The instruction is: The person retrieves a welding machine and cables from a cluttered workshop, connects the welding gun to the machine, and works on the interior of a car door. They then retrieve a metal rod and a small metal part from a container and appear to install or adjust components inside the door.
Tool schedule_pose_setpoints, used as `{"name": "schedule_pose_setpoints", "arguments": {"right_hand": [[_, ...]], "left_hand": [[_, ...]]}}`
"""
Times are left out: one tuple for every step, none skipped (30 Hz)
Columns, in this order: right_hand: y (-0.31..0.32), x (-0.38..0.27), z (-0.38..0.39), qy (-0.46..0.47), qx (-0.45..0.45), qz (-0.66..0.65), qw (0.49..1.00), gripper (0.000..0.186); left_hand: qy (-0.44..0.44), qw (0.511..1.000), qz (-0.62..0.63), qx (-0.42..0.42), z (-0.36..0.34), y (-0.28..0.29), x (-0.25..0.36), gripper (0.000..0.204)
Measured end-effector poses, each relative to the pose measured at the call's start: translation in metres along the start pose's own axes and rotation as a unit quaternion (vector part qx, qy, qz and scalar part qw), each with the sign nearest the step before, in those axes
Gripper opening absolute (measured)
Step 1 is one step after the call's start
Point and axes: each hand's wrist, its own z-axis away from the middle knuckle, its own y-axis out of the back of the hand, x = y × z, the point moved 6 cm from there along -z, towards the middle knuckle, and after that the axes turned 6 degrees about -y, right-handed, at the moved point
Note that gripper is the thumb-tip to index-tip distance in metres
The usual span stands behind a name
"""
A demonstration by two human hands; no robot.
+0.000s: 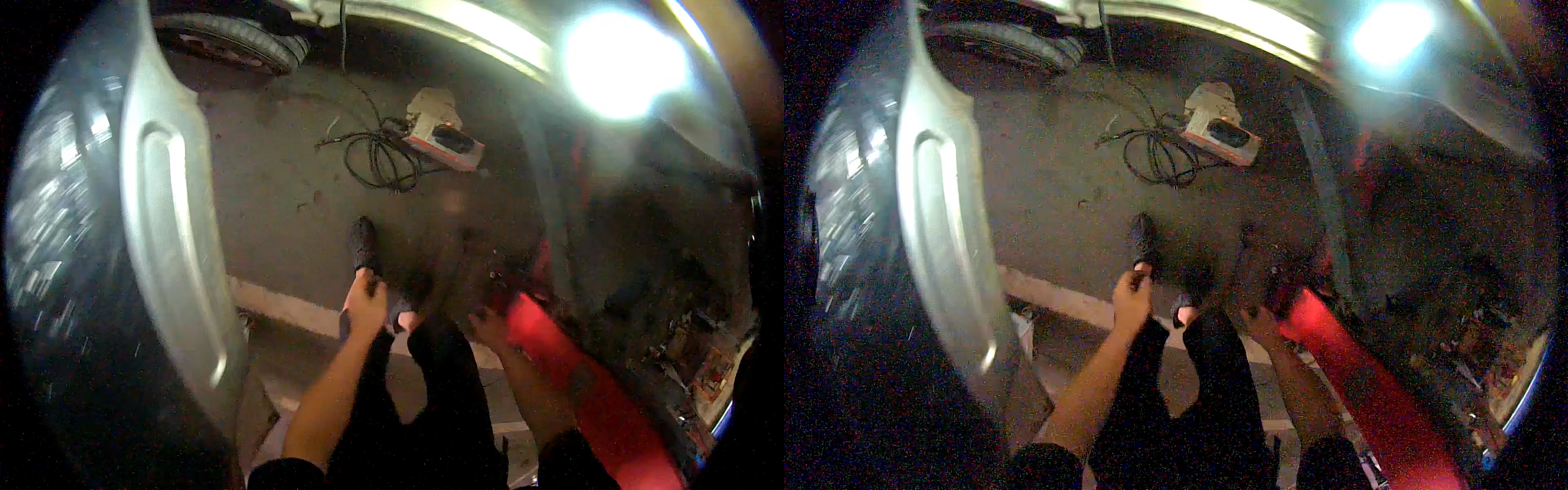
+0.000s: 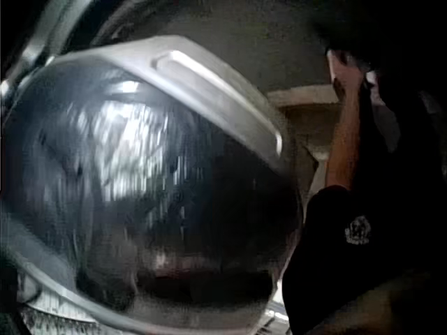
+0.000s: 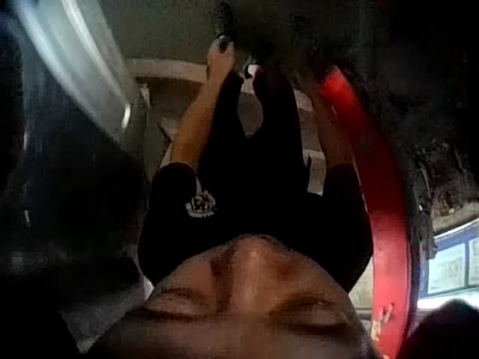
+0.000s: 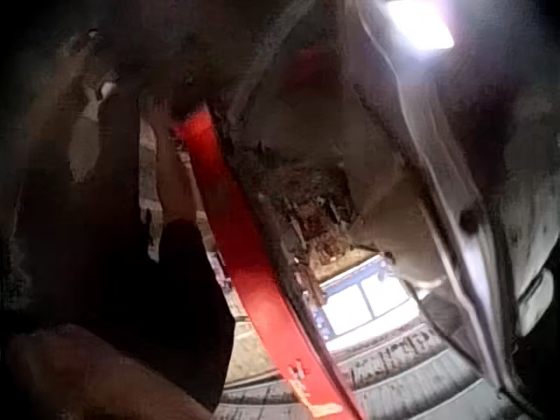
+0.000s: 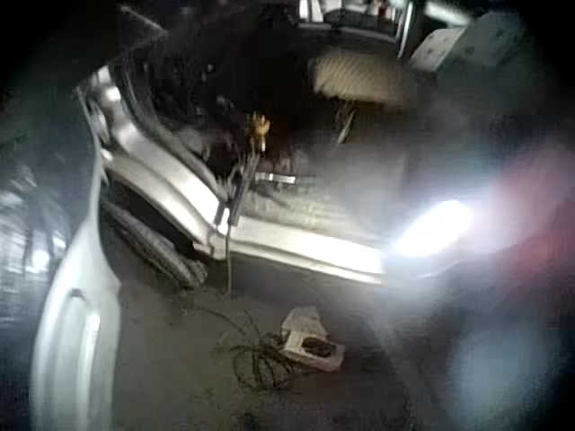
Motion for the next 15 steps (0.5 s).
{"name": "schedule_pose_setpoints", "arguments": {"right_hand": [[-0.012,-0.019,-0.046,-0.036,-0.039,-0.11,0.992,0.039],[-0.005,-0.092,-0.068,0.028,-0.013,-0.119,0.992,0.043],[-0.021,-0.081,-0.127,-0.006,-0.022,-0.087,0.996,0.041],[-0.029,-0.152,-0.152,0.042,-0.006,-0.074,0.996,0.044],[-0.041,-0.171,-0.189,0.013,-0.001,0.0,1.0,0.044],[-0.057,-0.177,-0.233,0.014,-0.046,-0.036,0.998,0.052],[-0.078,-0.204,-0.258,0.024,-0.06,0.015,0.998,0.054],[-0.094,-0.233,-0.273,0.038,-0.077,0.05,0.995,0.06],[-0.107,-0.255,-0.296,0.03,-0.105,0.073,0.991,0.064],[-0.121,-0.269,-0.319,0.02,-0.123,0.092,0.988,0.067],[-0.133,-0.267,-0.338,0.011,-0.082,0.099,0.992,0.066],[-0.137,-0.263,-0.362,0.004,-0.03,0.104,0.994,0.066],[-0.146,-0.267,-0.368,0.002,0.007,0.112,0.994,0.065],[-0.156,-0.268,-0.374,-0.002,-0.012,0.126,0.992,0.062],[-0.161,-0.268,-0.38,-0.009,-0.028,0.139,0.99,0.059]], "left_hand": [[-0.024,0.999,0.032,-0.005,-0.014,-0.021,-0.007,0.02],[0.003,1.0,0.006,-0.017,-0.022,-0.029,-0.032,0.02],[0.027,0.999,0.033,-0.006,-0.033,-0.05,-0.027,0.021],[0.057,0.997,0.038,0.031,-0.038,-0.044,-0.042,0.021],[0.09,0.993,0.055,0.045,-0.037,-0.053,-0.054,0.021],[0.116,0.989,0.076,0.052,-0.041,-0.065,-0.061,0.022],[0.146,0.982,0.089,0.075,-0.044,-0.066,-0.073,0.022],[0.168,0.977,0.105,0.075,-0.047,-0.067,-0.076,0.021],[0.187,0.972,0.121,0.075,-0.05,-0.066,-0.068,0.021],[0.199,0.968,0.14,0.068,-0.057,-0.061,-0.059,0.021],[0.211,0.963,0.159,0.054,-0.06,-0.06,-0.05,0.02],[0.204,0.964,0.16,0.059,-0.067,-0.058,-0.045,0.02],[0.207,0.963,0.156,0.076,-0.066,-0.053,-0.044,0.02],[0.208,0.962,0.152,0.089,-0.067,-0.052,-0.045,0.019],[0.226,0.953,0.183,0.088,-0.069,-0.058,-0.062,0.023]]}}
